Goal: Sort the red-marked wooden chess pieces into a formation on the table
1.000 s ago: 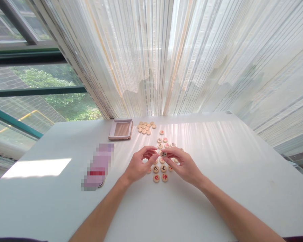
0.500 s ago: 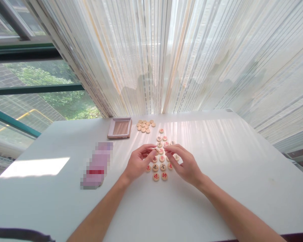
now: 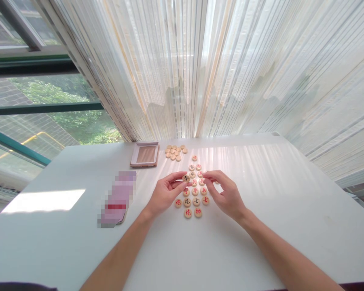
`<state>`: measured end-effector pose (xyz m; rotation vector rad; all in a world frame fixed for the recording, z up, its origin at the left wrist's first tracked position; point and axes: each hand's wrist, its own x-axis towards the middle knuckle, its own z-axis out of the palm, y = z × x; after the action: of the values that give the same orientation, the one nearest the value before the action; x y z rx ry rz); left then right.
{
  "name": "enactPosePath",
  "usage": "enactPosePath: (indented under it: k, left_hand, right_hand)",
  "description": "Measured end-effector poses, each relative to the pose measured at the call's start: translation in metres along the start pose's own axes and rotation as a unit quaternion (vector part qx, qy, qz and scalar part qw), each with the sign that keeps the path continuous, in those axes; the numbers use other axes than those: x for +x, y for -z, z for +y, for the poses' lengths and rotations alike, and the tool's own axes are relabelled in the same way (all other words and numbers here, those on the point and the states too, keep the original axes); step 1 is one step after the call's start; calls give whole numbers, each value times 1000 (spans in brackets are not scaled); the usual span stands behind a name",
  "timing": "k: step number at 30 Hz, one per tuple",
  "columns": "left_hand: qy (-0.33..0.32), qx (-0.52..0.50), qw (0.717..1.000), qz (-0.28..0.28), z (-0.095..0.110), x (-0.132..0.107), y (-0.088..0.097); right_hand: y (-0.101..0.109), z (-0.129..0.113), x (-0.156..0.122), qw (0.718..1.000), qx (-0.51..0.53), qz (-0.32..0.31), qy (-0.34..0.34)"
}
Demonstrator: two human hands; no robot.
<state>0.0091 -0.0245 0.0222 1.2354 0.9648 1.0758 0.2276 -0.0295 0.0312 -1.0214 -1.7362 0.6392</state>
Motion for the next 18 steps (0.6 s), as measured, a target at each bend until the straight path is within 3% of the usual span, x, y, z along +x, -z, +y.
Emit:
enactPosePath:
  k: [9,18]
  left_hand:
    - [-29,90,994,-50,5,-7,-11]
    - [-35,121,990,-64,7,-10,-10]
  right_hand:
    - [-5,-4,-4,994,63,-91,-9]
    - [-5,-7,-3,985,111,-104,-83]
